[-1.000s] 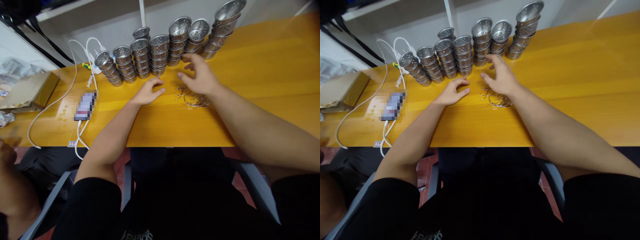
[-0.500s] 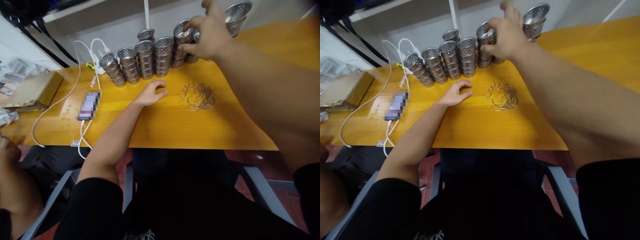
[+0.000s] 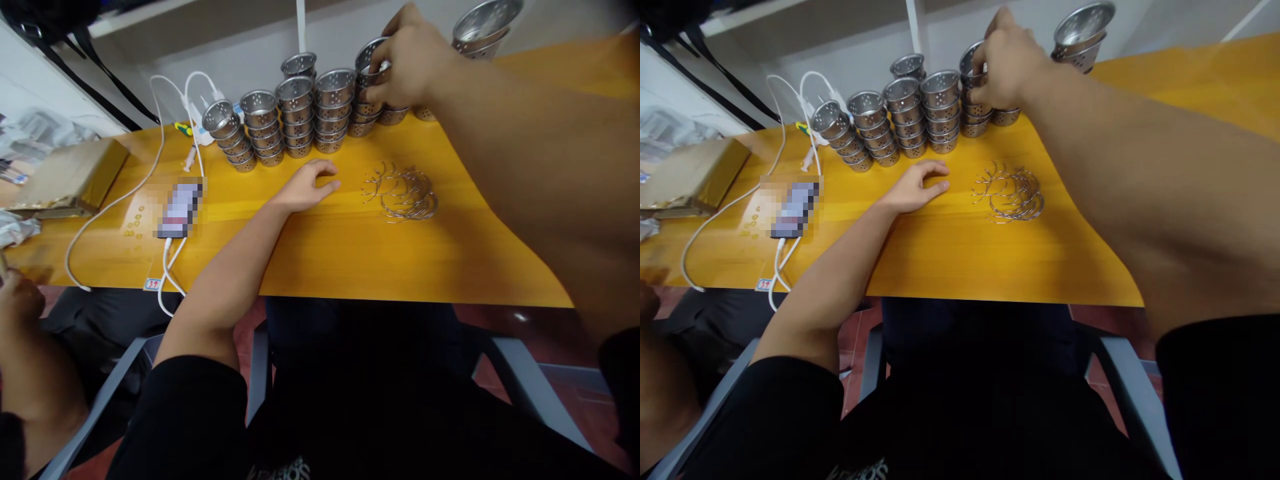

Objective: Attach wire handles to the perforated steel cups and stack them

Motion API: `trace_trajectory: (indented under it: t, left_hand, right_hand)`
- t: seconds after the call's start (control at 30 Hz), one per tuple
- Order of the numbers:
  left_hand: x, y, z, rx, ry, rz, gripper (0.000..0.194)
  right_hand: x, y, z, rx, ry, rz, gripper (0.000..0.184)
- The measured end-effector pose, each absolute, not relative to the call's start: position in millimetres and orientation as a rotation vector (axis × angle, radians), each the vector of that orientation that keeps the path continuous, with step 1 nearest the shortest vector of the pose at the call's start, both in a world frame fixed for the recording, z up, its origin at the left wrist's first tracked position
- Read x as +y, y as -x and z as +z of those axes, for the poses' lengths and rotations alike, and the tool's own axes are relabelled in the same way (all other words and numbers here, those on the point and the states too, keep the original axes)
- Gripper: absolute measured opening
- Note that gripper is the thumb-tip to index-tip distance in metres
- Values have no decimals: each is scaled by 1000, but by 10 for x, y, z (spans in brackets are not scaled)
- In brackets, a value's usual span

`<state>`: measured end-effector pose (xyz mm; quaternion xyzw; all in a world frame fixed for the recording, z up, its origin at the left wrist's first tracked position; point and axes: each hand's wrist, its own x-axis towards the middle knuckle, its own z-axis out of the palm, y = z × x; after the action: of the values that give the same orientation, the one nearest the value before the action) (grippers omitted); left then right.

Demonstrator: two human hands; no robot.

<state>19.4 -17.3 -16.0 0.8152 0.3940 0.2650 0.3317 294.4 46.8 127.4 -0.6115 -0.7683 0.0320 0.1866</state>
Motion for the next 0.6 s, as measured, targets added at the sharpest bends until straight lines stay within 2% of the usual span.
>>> trace_trajectory:
  t: [0.17, 0.33, 0.47, 0.57, 0.6]
  left_hand:
    - [-189, -185, -126, 1037, -2142, 666, 43]
    - [-193, -172, -127, 1032, -2169, 666, 40]
    - [-189, -175, -131, 1032, -2176, 673, 40]
    - [-196, -173, -112, 1036, -2188, 665, 42]
    - [-201, -171, -103, 1037, -2196, 658, 42]
  right_hand:
    - [280, -3057, 1309, -2260, 1650, 49, 55]
    - [301, -3589, 1090, -2331, 1417, -20, 50]
    - [306, -4300, 857, -2327, 1261, -132, 67]
    - [144, -4806, 753, -2258, 1220, -61, 92]
    - [85, -4962, 721, -2169, 1204, -25, 90]
